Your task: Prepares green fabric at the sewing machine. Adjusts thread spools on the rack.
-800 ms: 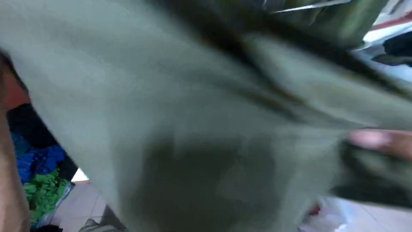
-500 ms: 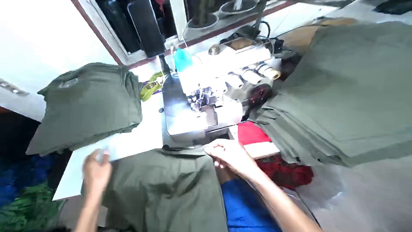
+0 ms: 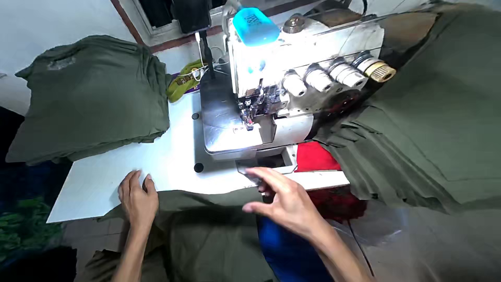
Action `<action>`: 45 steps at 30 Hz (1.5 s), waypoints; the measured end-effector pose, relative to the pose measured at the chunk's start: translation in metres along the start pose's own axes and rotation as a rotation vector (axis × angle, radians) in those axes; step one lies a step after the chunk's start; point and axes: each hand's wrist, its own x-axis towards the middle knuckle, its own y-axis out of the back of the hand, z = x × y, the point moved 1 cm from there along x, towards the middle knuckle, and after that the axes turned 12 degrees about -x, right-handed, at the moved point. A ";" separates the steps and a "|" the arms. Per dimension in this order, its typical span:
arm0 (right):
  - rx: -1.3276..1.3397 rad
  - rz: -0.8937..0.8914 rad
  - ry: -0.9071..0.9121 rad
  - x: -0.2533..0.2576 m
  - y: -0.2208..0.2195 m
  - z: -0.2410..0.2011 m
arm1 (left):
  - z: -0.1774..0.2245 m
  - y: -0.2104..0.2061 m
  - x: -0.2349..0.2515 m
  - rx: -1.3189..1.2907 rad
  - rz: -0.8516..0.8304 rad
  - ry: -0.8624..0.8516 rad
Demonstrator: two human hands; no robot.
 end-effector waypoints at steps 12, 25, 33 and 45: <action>-0.037 0.443 -0.075 0.002 0.026 -0.024 | 0.117 0.039 0.063 -0.175 0.242 -0.263; 0.272 0.247 -0.406 0.004 -0.003 -0.011 | 0.074 -0.053 0.029 -0.200 -0.102 -0.564; 0.311 0.329 -0.296 0.001 -0.005 -0.020 | 0.201 -0.036 -0.040 -0.423 -0.480 -0.896; 0.941 0.167 -0.452 -0.020 0.009 -0.022 | 0.183 -0.015 -0.043 -0.680 -0.519 -0.693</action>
